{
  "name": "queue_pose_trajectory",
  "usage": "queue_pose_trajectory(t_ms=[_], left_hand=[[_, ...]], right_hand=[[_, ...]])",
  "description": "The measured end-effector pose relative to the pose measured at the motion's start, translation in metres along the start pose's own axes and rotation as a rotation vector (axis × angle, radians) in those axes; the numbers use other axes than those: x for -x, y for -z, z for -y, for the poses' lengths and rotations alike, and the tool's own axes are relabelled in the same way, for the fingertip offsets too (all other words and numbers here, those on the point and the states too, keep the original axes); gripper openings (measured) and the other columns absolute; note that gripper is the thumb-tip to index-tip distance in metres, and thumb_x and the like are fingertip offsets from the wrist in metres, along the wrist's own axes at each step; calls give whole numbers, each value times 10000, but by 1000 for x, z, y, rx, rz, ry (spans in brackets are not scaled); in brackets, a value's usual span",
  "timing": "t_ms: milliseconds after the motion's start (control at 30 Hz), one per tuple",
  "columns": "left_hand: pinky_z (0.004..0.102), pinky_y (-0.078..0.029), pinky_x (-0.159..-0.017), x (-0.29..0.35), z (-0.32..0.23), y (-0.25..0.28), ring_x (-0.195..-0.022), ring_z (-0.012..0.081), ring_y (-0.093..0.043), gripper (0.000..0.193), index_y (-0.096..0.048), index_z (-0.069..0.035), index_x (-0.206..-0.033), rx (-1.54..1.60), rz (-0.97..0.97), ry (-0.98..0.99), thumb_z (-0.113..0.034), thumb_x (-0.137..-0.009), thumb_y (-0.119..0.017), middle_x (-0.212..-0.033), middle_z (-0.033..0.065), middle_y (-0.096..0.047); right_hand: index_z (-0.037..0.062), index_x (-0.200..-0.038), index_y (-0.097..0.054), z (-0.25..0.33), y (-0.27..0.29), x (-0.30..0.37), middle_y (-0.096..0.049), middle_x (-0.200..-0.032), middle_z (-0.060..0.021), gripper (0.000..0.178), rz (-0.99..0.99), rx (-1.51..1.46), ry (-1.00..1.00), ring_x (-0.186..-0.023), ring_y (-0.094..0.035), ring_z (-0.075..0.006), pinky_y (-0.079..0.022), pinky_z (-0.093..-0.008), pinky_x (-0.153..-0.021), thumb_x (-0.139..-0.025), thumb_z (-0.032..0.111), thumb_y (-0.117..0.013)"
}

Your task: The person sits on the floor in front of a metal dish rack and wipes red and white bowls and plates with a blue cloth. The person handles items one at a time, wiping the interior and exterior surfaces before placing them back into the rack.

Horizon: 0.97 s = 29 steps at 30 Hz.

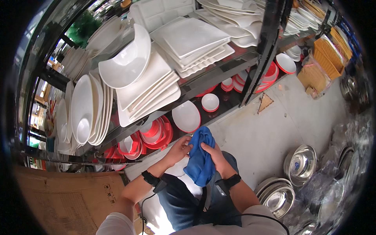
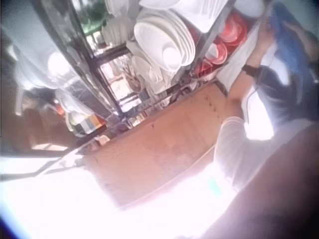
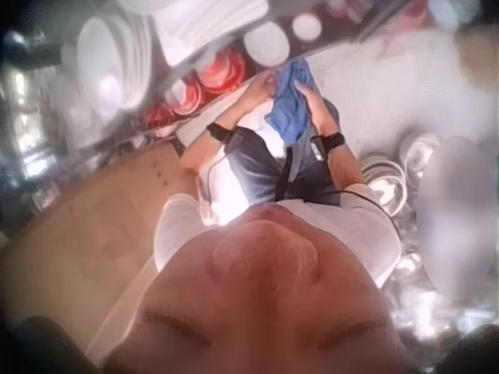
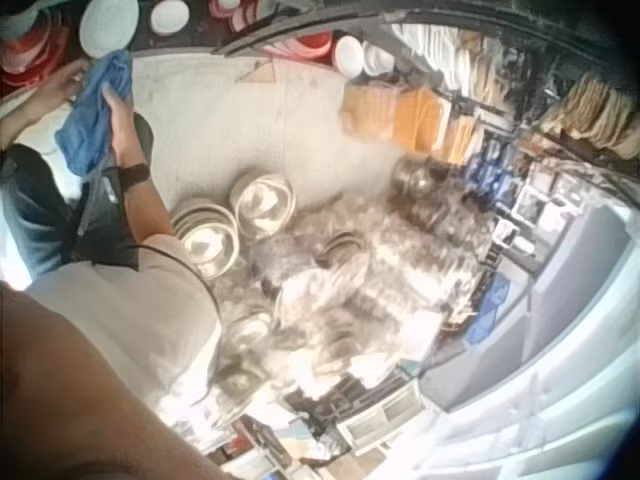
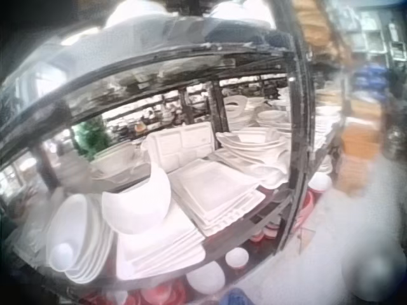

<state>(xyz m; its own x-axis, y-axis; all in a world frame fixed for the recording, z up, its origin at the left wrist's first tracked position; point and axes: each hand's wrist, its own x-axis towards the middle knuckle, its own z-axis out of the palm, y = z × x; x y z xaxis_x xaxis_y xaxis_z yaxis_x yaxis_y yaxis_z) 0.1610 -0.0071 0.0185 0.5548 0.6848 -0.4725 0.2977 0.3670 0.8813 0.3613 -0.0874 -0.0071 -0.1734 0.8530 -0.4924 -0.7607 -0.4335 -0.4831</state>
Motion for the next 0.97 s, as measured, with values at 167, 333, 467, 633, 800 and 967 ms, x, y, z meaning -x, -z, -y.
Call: queue_pose_trajectory(t_ms=[167,333,467,633,800,967], left_hand=[[301,-580,-754,8,23,6,-953,147,-614,353,-505,-81,-1386,45,-102,-66,-147,-1059,-619,-1195,72,-602],[307,-549,-722,32,45,-5,-909,151,-616,352,-515,-67,-1374,64,-297,-107,-142,-1050,-631,-1178,93,-603],[322,-536,-743,63,44,-12,-868,167,-631,344,-535,-60,-1350,99,-379,-73,-144,-1035,-643,-1115,114,-639],[354,-547,-767,100,31,-7,-850,207,-670,354,-546,-58,-1332,72,-409,-57,-169,-1014,-658,-1105,150,-685],[344,-545,-774,118,2,3,-867,196,-660,339,-549,-68,-1329,35,-397,-66,-173,-1024,-650,-1093,129,-669],[345,-552,-799,136,-37,33,-929,192,-636,380,-540,-106,-1391,-24,-459,30,-194,-1037,-644,-1186,89,-632]], right_hand=[[41,-1472,-522,5,-15,-13,-674,-1308,-102,590,12,136,-70,-1136,-682,-237,-564,-404,-1002,-979,259,-762],[67,-1482,-536,-2,-33,-15,-680,-1332,-79,577,2,245,-176,-1166,-675,-233,-548,-401,-1038,-984,262,-751],[84,-1461,-557,-6,-60,9,-684,-1316,-64,537,-38,283,-242,-1151,-676,-223,-547,-396,-1032,-994,276,-740],[57,-1466,-540,-16,-80,28,-674,-1315,-82,589,-23,264,-293,-1149,-683,-219,-568,-371,-990,-972,283,-767],[93,-1459,-561,-9,-110,44,-700,-1288,-56,531,27,159,-275,-1140,-689,-214,-559,-405,-1023,-994,274,-743],[117,-1494,-548,12,-156,37,-715,-1295,-49,594,156,171,-266,-1130,-717,-220,-582,-401,-1008,-973,291,-773]])
